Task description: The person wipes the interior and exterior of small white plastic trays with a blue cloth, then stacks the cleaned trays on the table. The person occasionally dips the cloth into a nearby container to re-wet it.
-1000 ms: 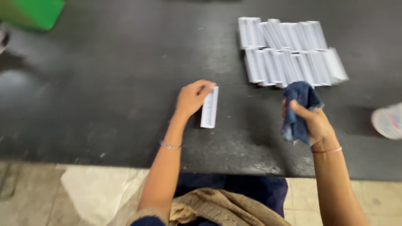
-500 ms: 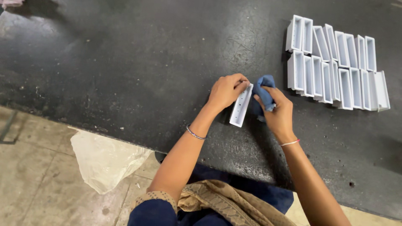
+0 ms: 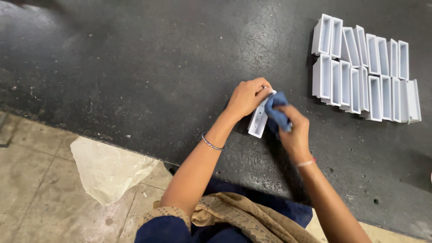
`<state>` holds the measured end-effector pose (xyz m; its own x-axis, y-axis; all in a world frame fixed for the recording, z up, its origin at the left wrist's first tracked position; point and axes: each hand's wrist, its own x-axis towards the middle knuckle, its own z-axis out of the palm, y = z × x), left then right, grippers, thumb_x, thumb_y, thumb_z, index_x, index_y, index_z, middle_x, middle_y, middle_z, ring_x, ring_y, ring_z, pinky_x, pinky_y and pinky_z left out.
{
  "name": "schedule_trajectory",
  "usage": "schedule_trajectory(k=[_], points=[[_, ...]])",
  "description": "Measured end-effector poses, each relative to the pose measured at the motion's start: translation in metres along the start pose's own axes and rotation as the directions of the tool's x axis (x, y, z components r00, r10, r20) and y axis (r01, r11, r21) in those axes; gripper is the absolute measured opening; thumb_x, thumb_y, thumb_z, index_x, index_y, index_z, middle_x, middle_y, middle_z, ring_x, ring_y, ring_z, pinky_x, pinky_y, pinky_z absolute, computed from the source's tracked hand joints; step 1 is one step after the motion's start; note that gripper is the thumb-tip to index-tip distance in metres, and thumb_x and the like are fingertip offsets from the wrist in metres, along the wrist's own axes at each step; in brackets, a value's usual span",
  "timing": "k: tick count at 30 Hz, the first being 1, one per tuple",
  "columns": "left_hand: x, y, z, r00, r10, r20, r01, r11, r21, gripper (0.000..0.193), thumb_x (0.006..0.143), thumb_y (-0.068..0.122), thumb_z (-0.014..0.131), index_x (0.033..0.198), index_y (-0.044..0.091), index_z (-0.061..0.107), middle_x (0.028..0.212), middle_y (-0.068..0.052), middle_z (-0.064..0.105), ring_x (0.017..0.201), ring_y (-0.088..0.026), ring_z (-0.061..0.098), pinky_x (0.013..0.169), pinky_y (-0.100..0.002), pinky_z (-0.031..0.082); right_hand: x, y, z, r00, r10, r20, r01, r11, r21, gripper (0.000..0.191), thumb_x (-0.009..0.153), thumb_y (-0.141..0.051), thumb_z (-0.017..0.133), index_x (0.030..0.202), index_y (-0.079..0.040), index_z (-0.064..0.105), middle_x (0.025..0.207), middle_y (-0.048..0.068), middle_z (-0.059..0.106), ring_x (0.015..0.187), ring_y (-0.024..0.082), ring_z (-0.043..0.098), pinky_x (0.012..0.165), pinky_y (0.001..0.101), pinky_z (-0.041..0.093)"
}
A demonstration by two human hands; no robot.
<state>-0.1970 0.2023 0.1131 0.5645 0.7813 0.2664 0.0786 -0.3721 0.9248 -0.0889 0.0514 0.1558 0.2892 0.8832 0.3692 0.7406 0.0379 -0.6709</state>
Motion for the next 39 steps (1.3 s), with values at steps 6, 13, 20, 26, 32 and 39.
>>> schedule_trajectory(k=[6,13,20,26,32,39], points=[[-0.003,-0.001,0.000,0.993,-0.102,0.064,0.103,0.995,-0.006,0.017,0.092,0.025,0.068,0.097,0.010,0.073,0.067,-0.009,0.072,0.059,-0.023,0.069,0.059,-0.036,0.051,-0.007,-0.001,0.006,0.995,0.088,-0.036,-0.087,0.996,0.009,0.029,0.088,0.011,0.063,0.111,-0.003,0.071,0.101,0.012,0.074,0.090,0.018,0.070,0.079,0.0299,0.053],[-0.001,-0.003,0.002,0.997,-0.036,0.069,0.037,0.999,-0.016,0.019,0.093,0.025,0.066,0.100,0.010,0.073,0.072,-0.009,0.073,0.061,-0.020,0.069,0.061,-0.034,0.051,0.006,-0.001,0.005,0.994,0.079,-0.073,-0.081,0.996,-0.027,0.033,0.083,0.014,0.062,0.111,-0.003,0.071,0.099,0.015,0.072,0.089,0.022,0.070,0.078,0.0309,0.052],[-0.001,-0.006,0.002,0.998,-0.004,0.062,0.006,1.000,-0.028,0.016,0.093,0.023,0.069,0.098,0.008,0.074,0.073,-0.010,0.074,0.062,-0.021,0.070,0.062,-0.033,0.052,-0.012,-0.005,0.006,0.998,-0.070,-0.006,0.069,0.994,-0.090,0.036,0.075,0.015,0.064,0.105,-0.002,0.070,0.097,0.018,0.070,0.094,0.030,0.071,0.084,0.0340,0.053],[-0.002,-0.008,0.004,0.997,-0.045,0.070,0.049,0.997,-0.053,0.019,0.093,0.025,0.066,0.099,0.008,0.072,0.073,-0.008,0.074,0.062,-0.019,0.070,0.062,-0.033,0.052,0.002,-0.001,0.009,0.991,0.058,-0.120,-0.065,0.996,-0.058,0.037,0.081,0.016,0.060,0.111,-0.002,0.069,0.104,0.017,0.072,0.096,0.029,0.074,0.083,0.0352,0.054],[0.000,-0.007,0.002,0.999,0.005,0.047,-0.003,0.999,-0.040,0.017,0.092,0.023,0.068,0.097,0.008,0.073,0.072,-0.007,0.073,0.061,-0.017,0.069,0.061,-0.032,0.052,-0.022,-0.001,0.012,0.983,-0.153,-0.097,0.144,0.985,-0.098,0.032,0.077,0.012,0.065,0.105,-0.002,0.068,0.104,0.019,0.070,0.101,0.032,0.071,0.089,0.0347,0.053],[-0.001,-0.003,0.001,0.998,-0.044,0.054,0.046,0.998,-0.050,0.016,0.093,0.022,0.067,0.096,0.008,0.073,0.070,-0.007,0.072,0.060,-0.017,0.069,0.060,-0.032,0.052,-0.011,0.010,0.016,0.987,-0.055,-0.150,0.051,0.998,-0.031,0.019,0.087,0.009,0.066,0.104,0.000,0.067,0.097,0.016,0.069,0.091,0.018,0.068,0.082,0.0305,0.052]])
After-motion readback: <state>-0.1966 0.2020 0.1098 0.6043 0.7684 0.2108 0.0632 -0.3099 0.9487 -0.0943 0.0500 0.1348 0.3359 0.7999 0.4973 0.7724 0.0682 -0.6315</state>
